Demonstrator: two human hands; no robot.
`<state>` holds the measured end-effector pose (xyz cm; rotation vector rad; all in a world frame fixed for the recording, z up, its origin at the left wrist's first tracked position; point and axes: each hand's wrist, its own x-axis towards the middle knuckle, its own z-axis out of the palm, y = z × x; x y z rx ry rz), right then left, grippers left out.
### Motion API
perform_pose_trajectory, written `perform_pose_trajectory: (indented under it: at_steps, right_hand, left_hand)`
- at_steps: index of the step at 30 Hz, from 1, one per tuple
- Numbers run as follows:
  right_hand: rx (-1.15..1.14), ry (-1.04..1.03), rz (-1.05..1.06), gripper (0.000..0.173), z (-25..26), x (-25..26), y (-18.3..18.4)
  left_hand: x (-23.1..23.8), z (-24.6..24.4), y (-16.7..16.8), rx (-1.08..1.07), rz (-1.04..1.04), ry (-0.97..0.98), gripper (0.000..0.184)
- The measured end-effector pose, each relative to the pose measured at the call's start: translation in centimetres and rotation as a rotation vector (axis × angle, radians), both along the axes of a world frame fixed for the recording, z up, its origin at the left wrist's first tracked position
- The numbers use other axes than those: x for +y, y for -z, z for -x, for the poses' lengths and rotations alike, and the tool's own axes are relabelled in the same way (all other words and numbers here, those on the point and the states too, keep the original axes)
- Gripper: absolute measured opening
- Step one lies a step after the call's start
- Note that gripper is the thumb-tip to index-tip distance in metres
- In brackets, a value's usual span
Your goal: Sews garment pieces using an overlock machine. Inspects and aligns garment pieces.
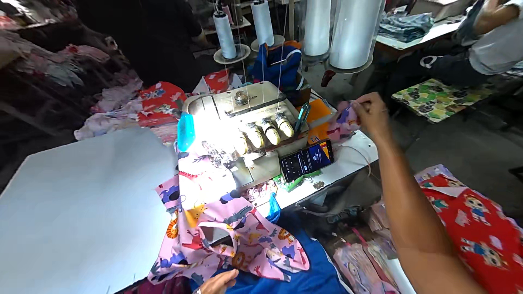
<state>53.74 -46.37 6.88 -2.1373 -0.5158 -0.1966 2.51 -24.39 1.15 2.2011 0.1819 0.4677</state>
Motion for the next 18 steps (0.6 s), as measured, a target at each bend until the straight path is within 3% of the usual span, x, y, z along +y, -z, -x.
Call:
perform_pose_trajectory:
  at_steps: [3,6,10,12,13,15,18]
  right_hand:
    - [-0.015,-0.184,-0.256,0.036,6.3,-0.5,-3.2]
    - [0.011,-0.468,-0.332,0.024,14.5,-0.4,-4.7]
    - [0.271,-0.750,-0.499,0.034,23.4,1.9,-2.5]
    - [0.453,-0.879,-0.617,0.044,26.9,3.6,-0.7]
    - [0.532,-0.912,-0.658,0.048,28.5,4.3,0.1]
    - [0.639,-0.909,-0.713,0.049,31.4,5.7,1.3]
    - [0.476,-0.820,-0.575,0.042,33.6,6.8,3.2]
  left_hand:
    - [-0.4,-2.0,-0.2,-0.106,0.015,0.026,0.027]
    - [-2.0,-5.1,-1.4,-0.230,0.037,0.038,0.033]
    - [-3.8,-7.7,-2.0,-0.319,0.020,-0.067,0.080]
    - [-4.3,-8.1,-1.5,-0.296,-0.112,-0.203,0.086]
    - [-4.3,-8.0,-1.2,-0.274,-0.151,-0.266,0.082]
    - [-3.8,-7.5,-0.5,-0.254,-0.137,-0.383,0.057]
    - [-2.0,-5.2,0.0,-0.244,-0.005,-0.479,0.024]
